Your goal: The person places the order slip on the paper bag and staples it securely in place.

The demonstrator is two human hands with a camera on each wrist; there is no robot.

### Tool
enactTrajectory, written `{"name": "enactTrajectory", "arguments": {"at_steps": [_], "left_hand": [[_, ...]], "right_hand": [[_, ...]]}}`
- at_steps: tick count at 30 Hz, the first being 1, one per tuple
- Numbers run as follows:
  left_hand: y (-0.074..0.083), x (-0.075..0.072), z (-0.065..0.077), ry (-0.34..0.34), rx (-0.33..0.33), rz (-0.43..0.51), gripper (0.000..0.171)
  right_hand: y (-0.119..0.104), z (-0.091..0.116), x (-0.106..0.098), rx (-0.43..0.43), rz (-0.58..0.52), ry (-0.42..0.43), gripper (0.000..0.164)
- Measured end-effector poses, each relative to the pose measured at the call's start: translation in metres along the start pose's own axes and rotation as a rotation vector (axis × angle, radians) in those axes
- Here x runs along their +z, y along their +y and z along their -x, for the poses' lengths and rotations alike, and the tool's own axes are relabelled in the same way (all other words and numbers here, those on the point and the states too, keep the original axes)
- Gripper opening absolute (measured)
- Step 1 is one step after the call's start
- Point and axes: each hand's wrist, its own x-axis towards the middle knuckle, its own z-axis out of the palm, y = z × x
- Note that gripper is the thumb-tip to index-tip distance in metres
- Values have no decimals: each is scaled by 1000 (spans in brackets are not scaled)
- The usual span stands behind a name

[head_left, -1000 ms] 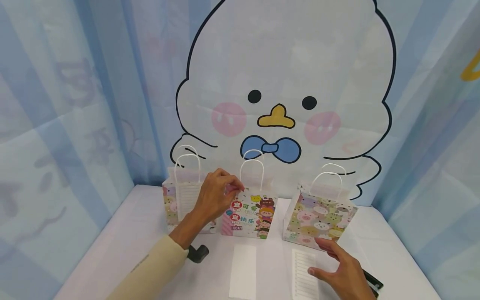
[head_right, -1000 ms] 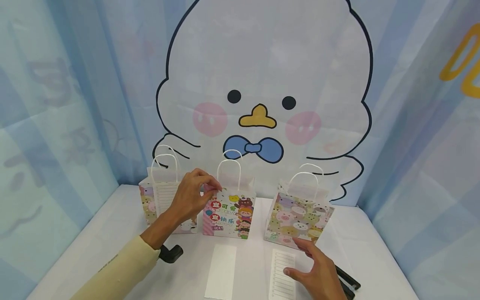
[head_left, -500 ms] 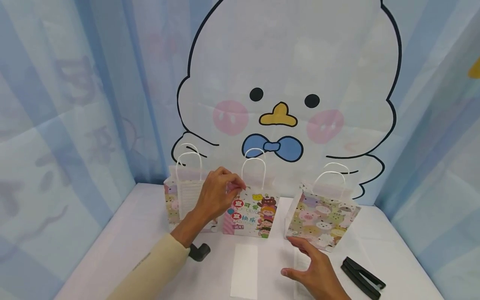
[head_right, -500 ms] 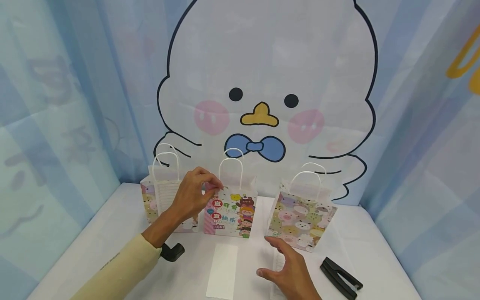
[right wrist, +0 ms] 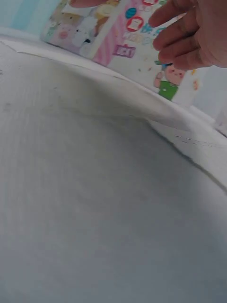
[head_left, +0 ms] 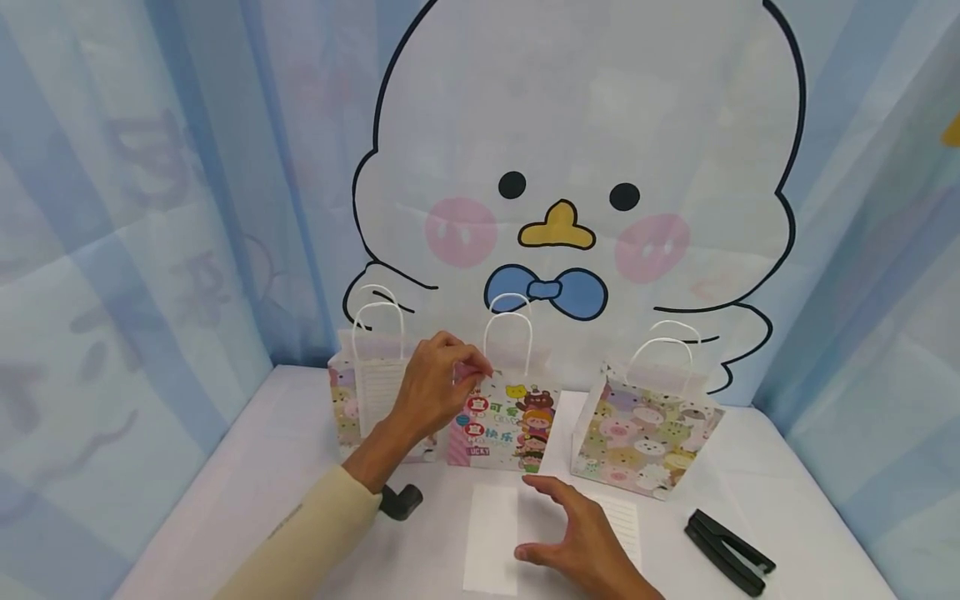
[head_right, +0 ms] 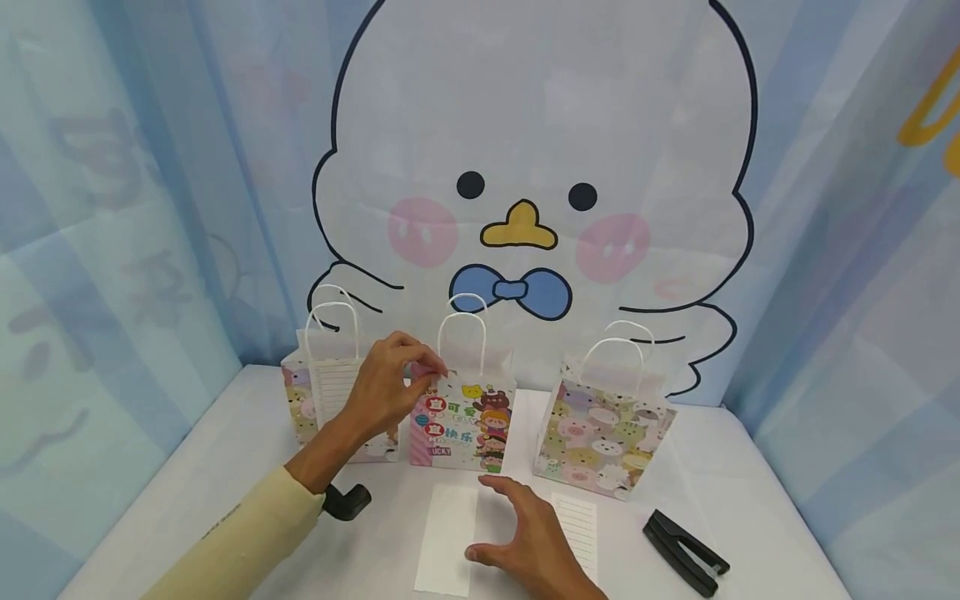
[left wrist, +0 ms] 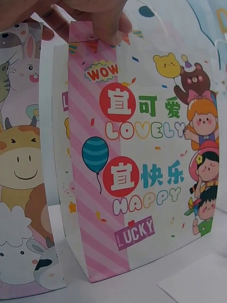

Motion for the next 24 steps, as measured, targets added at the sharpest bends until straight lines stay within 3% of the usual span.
{"name": "enactTrajectory", "arguments": {"at_steps": [10,17,24], "left_hand": [[-1,0,0,-2,6,12,8],[0,-1,0,-10,-1,16,8],[-1,-1,0,-5,14,14,8]], "right_hand": [[-4,-9,17,-110,100,-89,88],[-9,-14,24,-49,194,-188,89],[-10,-16,24,-50,244,-166,82]]}}
